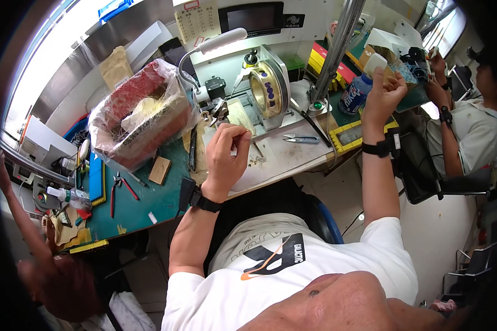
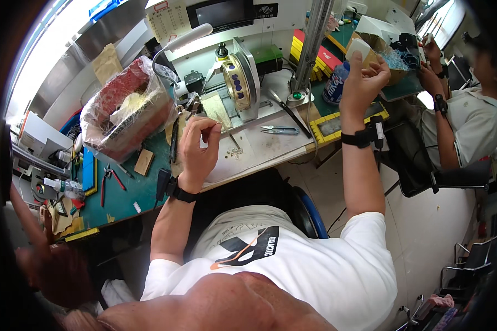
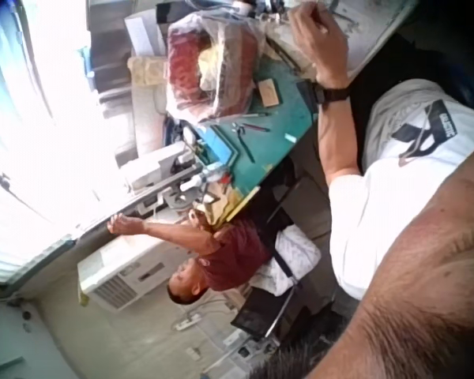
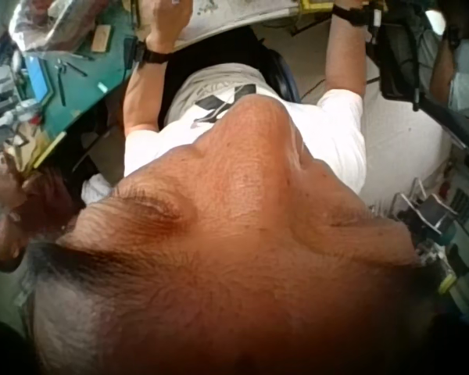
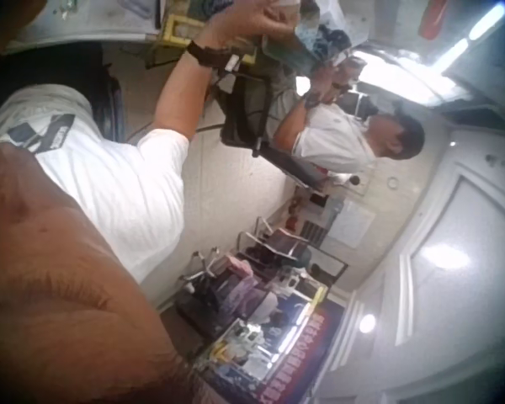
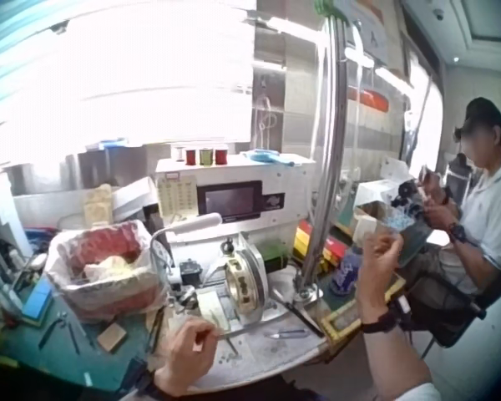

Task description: Assembling and gluing small precision components using a rotating fixture and tweezers.

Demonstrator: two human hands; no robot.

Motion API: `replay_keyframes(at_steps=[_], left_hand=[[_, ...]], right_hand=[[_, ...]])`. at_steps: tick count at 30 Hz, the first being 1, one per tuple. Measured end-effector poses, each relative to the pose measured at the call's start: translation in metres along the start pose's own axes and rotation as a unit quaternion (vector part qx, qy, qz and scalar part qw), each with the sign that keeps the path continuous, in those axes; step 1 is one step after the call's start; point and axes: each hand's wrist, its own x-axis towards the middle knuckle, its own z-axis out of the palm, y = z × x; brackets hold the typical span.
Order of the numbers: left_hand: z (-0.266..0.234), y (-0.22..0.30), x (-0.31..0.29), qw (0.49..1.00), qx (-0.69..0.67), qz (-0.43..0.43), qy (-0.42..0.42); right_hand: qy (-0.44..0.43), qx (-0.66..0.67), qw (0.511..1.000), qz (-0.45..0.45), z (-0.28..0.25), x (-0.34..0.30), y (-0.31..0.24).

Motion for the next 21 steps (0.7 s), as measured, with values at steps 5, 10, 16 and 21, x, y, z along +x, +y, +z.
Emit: replay_keyframes(at_steps=[5,10,16,21], left_hand=[[0.002,-0.002,0.0,1.0,-0.006,0.018,0.005],[-0.001,-0.004,-0.003,1.0,0.016,0.02,0.011],[0.003,-0.004,-0.006,1.0,0.011,0.016,0.008],[0.001,-0.002,-0.003,0.999,0.018,0.03,0.006]], right_hand=[[-0.18,-0.05,0.978,0.09,-0.013,0.061,0.062],[0.028,-0.028,0.997,-0.066,-0.009,0.052,0.023],[0.02,0.325,0.943,0.073,-0.042,-0.028,-0.075],[-0.217,0.339,0.91,0.094,-0.04,-0.126,-0.104]])
